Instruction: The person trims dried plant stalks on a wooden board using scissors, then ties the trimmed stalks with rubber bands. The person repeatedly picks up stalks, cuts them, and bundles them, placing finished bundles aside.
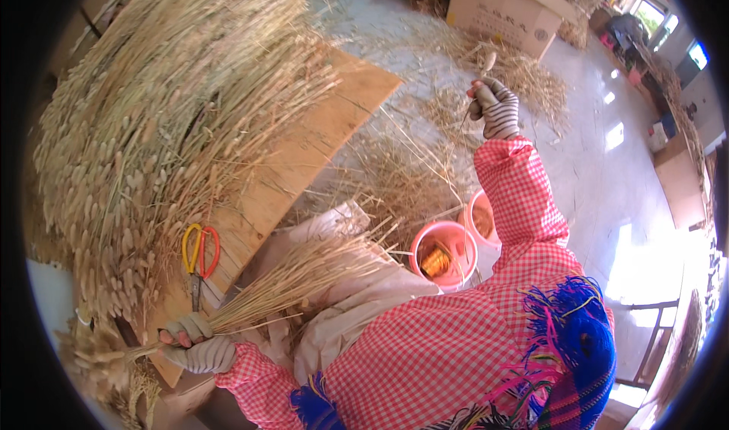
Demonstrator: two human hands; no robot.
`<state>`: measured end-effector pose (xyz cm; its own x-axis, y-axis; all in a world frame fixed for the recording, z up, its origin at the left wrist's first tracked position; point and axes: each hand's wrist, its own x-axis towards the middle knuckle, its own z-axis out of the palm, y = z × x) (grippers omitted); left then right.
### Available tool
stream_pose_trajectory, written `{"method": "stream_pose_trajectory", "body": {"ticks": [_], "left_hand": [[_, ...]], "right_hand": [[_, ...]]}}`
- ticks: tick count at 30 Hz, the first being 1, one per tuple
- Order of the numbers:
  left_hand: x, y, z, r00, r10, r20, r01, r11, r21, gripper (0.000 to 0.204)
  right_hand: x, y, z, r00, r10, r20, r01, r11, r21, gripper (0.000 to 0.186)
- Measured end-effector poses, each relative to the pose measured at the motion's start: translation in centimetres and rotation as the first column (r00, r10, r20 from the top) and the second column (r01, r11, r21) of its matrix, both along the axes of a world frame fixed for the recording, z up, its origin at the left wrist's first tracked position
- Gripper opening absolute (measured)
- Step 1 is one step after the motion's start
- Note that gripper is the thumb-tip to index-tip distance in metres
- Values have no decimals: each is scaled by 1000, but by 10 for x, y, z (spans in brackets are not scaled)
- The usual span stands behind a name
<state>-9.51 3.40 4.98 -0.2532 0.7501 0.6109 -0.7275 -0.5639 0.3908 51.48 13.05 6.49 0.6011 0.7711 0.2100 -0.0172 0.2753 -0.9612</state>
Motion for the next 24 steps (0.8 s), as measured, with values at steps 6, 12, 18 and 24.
{"method": "stream_pose_trajectory", "body": {"ticks": [6,12,18,24], "left_hand": [[23,-13,16,975,204,92,-189,971,-148,32],[31,-17,16,962,243,127,-207,947,-245,30],[33,-18,15,954,226,197,-160,940,-303,35],[33,-21,2,940,229,252,-146,940,-309,36]], "right_hand": [[-76,23,59,940,310,143,-305,951,-59,25],[-141,42,89,830,464,310,-461,883,-87,13],[-208,67,172,680,-59,731,-186,950,251,16],[-355,80,227,193,-574,796,-553,606,572,24]]}}
